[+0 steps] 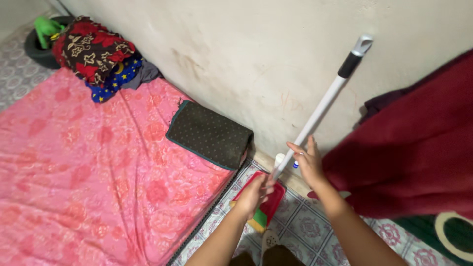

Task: The person uses a long-handled broom to sweep debris and dust across a tiled floor, moving the broom around a mattress and a tire containing toys.

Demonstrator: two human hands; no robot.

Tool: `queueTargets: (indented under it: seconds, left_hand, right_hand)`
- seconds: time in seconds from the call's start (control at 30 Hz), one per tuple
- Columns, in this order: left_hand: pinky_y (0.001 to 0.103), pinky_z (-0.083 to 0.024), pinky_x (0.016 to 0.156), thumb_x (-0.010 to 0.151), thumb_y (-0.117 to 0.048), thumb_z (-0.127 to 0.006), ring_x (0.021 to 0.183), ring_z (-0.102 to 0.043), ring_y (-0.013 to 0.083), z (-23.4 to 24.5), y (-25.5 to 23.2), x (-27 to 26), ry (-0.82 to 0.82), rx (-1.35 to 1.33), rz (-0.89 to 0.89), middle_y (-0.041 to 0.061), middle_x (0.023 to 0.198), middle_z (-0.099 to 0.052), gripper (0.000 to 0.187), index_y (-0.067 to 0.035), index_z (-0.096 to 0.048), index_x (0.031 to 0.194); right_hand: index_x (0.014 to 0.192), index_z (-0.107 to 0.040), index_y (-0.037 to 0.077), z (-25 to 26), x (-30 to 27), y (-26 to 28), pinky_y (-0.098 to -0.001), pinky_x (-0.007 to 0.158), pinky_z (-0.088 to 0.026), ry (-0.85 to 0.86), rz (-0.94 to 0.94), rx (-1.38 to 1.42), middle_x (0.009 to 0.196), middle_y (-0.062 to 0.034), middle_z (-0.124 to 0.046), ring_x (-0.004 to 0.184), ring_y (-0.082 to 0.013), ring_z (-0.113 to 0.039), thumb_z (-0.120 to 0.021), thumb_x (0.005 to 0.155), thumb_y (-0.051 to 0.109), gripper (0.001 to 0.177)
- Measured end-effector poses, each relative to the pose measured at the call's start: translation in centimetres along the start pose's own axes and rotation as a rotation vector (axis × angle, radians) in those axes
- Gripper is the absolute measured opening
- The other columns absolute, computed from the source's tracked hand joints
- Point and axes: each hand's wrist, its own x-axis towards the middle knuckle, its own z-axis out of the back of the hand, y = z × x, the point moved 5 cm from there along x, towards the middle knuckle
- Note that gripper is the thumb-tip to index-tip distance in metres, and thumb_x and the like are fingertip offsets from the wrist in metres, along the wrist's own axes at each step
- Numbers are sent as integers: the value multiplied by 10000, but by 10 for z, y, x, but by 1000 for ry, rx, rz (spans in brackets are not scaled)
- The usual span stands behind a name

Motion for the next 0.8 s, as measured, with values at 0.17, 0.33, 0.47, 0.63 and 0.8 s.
queueTargets:
  seconds: [0.17, 0.33, 0.47, 0.63, 0.8]
  left_hand:
    - [427, -432, 1043, 975, -496, -466, 1209, -610, 212, 19, 16, -17, -126, 157, -63, 6, 1327, -637, 499, -161, -619, 1312]
    - [385, -449, 985, 983, -443, -554, 1161, -628, 241, 28, 25, -28, -215, 284, -160, 100, 1268, -644, 479, -102, -636, 1309]
    - [332, -464, 1036, 906, -428, -682, 1224, -610, 248, 27, 3, -50, -429, 826, -302, 125, 1372, -594, 568, -108, -575, 1363]
    - [465, -352, 1132, 824, -399, -705, 1378, -421, 348, 18, -21, -93, -731, 1067, -379, 150, 1489, -458, 674, -132, -527, 1416]
    - [586, -163, 1181, 847, -426, -675, 1481, -172, 389, 64, -3, -131, -885, 995, -322, 130, 1600, -230, 656, -274, -522, 1466]
  right_hand:
    - [1325, -704, 294, 7, -2, 18, -600, 1196, -61, 717, -105, 2429, 1646, -185, -269, 1529, -421, -159, -528, 919, 344, 445]
    - [1386, -645, 276, 27, -4, -12, -646, 1205, -57, 626, -51, 2435, 1598, -144, -384, 1535, -391, -221, -527, 941, 350, 466]
    - [1431, -591, 274, 54, -6, -54, -664, 1182, -54, 454, 89, 2467, 1539, -144, -437, 1503, -403, -253, -544, 926, 313, 509]
    - [1493, -544, 267, 119, -14, -114, -677, 1194, -37, 266, 322, 2569, 1507, -176, -440, 1476, -392, -290, -508, 917, 326, 580]
    - [1531, -503, 190, 193, -33, -175, -682, 1145, 17, -219, 546, 2703, 1589, -301, -342, 1519, -438, -210, -490, 947, 354, 607]
